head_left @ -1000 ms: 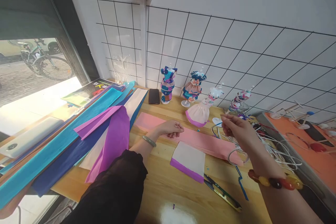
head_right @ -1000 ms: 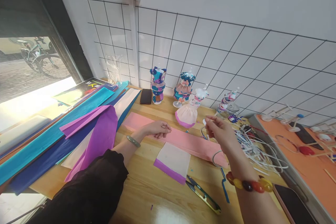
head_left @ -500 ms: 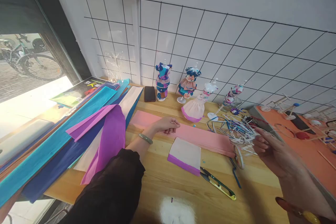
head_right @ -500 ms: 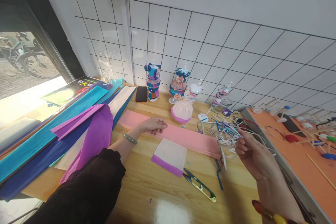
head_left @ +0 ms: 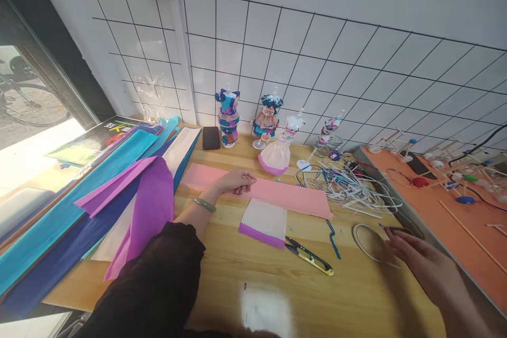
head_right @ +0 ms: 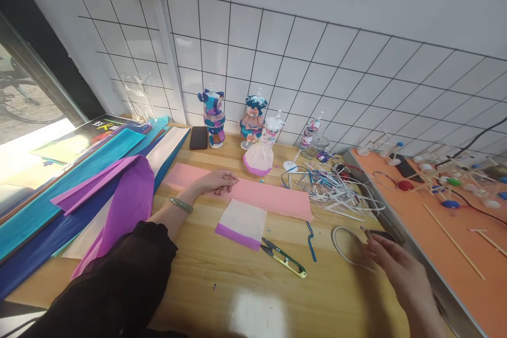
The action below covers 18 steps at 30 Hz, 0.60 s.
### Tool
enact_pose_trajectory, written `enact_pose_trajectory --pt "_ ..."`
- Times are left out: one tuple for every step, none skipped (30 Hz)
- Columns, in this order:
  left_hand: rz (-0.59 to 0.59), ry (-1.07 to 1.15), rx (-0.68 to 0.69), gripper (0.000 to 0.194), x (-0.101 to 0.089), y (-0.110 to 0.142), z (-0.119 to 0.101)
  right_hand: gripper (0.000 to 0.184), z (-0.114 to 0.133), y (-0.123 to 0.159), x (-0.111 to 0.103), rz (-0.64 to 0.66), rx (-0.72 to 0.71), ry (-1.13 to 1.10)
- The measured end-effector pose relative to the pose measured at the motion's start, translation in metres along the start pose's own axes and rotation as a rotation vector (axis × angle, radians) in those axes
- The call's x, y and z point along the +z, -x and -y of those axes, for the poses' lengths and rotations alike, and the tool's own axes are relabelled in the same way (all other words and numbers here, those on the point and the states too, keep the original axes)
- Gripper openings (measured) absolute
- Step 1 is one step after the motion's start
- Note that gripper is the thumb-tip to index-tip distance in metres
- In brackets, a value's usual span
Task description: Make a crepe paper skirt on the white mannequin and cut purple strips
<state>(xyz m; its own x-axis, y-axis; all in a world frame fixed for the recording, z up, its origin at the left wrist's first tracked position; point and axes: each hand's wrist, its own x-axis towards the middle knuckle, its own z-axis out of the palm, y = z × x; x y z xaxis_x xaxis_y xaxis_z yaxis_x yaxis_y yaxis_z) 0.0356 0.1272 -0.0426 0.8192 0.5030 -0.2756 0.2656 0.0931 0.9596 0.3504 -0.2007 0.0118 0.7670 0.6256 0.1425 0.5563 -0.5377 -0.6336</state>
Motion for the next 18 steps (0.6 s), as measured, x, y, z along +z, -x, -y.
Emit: enact_pose_trajectory --pt "-0.004 0.001 -0.002 0.04 0.0 0.0 0.0 0.025 -0.013 -0.005 0.005 0.022 0.077 -0.038" --pt "-0.008 0.002 -0.004 0.039 0.0 0.001 -0.001 0.025 -0.023 -0.007 0.009 0.045 0.077 -0.04" --pt "-0.013 0.003 -0.004 0.039 0.001 0.001 -0.001 0.025 -0.031 -0.009 0.012 0.066 0.074 -0.045" --pt "-0.019 0.003 -0.004 0.039 0.001 0.002 -0.001 0.025 -0.035 -0.009 0.015 0.085 0.057 -0.04" --pt "-0.024 0.003 -0.002 0.038 0.001 0.003 -0.002 0.024 -0.038 -0.009 0.018 0.111 0.032 -0.036" --pt "-0.029 0.003 0.001 0.038 0.002 0.003 -0.002 0.025 -0.038 -0.008 0.022 0.143 0.014 -0.038" --pt "-0.033 0.002 0.005 0.037 0.002 0.004 -0.003 0.026 -0.038 -0.007 0.026 0.182 -0.006 -0.047" --pt "-0.037 0.002 0.008 0.037 0.003 0.004 -0.003 0.029 -0.037 -0.006 0.031 0.222 -0.032 -0.056" --pt "-0.04 0.001 0.011 0.036 0.003 0.005 -0.003 0.031 -0.036 -0.005 0.035 0.256 -0.062 -0.058" --pt "-0.042 0.001 0.013 0.036 0.003 0.005 -0.003 0.034 -0.036 -0.004 0.039 0.281 -0.095 -0.05" --pt "-0.045 0.001 0.015 0.036 0.004 0.005 -0.003 0.035 -0.035 -0.004 0.042 0.294 -0.125 -0.025" --pt "-0.048 0.0 0.014 0.036 0.004 0.005 -0.003 0.035 -0.035 -0.003 0.044 0.3 -0.154 0.018" --pt "-0.052 -0.002 0.013 0.036 0.004 0.005 -0.003 0.034 -0.036 -0.003 0.045 0.3 -0.179 0.073" --pt "-0.055 -0.003 0.012 0.036 0.004 0.005 -0.003 0.033 -0.036 -0.003 0.045 0.298 -0.197 0.127" --pt "-0.058 -0.006 0.01 0.036 0.004 0.005 -0.003 0.031 -0.036 -0.004 0.045 0.3 -0.212 0.171" --pt "-0.061 -0.008 0.008 0.036 0.004 0.005 -0.003 0.029 -0.035 -0.004 0.044 0.304 -0.22 0.201" --pt "-0.063 -0.01 0.006 0.036 0.003 0.005 -0.003 0.027 -0.035 -0.005 0.042 0.299 -0.226 0.23" --pt "-0.064 -0.011 0.005 0.036 0.003 0.005 -0.003 0.024 -0.033 -0.005 0.041 0.284 -0.231 0.257"
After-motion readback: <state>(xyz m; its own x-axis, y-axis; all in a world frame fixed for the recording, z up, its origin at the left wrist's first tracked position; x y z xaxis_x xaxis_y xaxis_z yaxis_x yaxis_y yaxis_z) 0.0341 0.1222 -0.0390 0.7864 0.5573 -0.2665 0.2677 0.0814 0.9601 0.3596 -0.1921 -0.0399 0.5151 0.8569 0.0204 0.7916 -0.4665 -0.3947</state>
